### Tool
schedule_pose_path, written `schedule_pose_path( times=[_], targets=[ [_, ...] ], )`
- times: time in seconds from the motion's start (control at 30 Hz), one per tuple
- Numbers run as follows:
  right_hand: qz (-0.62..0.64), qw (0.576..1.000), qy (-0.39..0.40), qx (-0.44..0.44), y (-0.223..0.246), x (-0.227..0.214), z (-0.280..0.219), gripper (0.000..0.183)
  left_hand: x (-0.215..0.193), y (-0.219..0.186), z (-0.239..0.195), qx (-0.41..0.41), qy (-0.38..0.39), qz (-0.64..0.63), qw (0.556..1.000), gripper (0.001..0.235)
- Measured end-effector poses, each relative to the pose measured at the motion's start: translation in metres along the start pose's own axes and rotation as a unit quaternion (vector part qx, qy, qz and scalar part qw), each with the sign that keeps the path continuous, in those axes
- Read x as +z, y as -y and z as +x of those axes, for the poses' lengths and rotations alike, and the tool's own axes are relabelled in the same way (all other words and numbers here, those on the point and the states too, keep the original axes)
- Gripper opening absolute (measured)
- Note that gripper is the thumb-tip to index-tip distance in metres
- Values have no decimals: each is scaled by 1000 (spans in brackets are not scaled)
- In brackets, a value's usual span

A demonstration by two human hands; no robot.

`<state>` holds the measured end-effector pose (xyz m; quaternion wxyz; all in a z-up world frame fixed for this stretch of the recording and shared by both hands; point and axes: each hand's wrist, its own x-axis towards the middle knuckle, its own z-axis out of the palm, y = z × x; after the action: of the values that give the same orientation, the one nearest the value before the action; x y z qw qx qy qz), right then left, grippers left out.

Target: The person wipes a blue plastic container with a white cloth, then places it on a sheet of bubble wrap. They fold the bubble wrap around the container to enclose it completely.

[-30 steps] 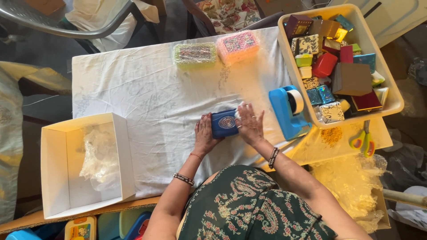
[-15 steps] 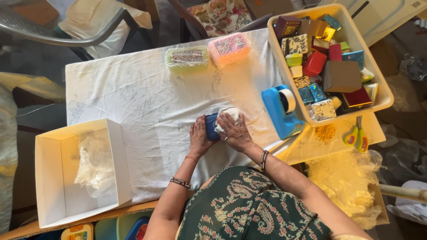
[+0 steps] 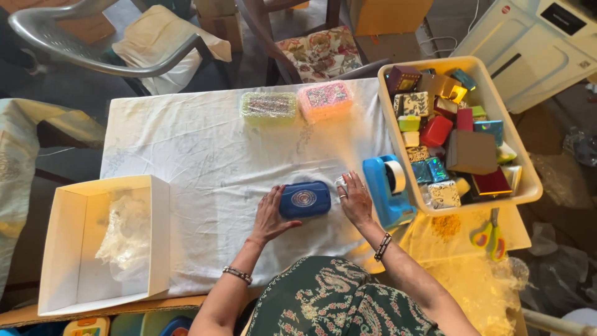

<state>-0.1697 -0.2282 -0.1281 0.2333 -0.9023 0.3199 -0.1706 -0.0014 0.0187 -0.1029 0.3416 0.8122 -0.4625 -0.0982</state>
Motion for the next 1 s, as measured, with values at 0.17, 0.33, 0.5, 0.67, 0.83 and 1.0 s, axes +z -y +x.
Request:
schedule_pose_path(
  times=[0.17,0.33,0.5,0.67,0.83,1.0],
  targets=[
    [-33,997,-14,-62,12,-19,29,57,20,42,-9,-11,-118,58,991,73],
    [-23,994,-18,-107,23,-23,77,55,22,60,-16,-62,-166,92,980,56],
    [-74,994,32,-80,32,-9,128,49,14,49,-16,-79,-129,156,976,48],
    [-81,992,52,-76,52,18,187,56,12,47,-16,-73,-139,160,975,46],
    [-130,986,56,-91,66,44,241,69,7,46,-13,-59,-149,153,975,45],
    [-226,967,89,-81,53,80,274,85,6,45,-14,-71,-141,135,978,44]
  ],
)
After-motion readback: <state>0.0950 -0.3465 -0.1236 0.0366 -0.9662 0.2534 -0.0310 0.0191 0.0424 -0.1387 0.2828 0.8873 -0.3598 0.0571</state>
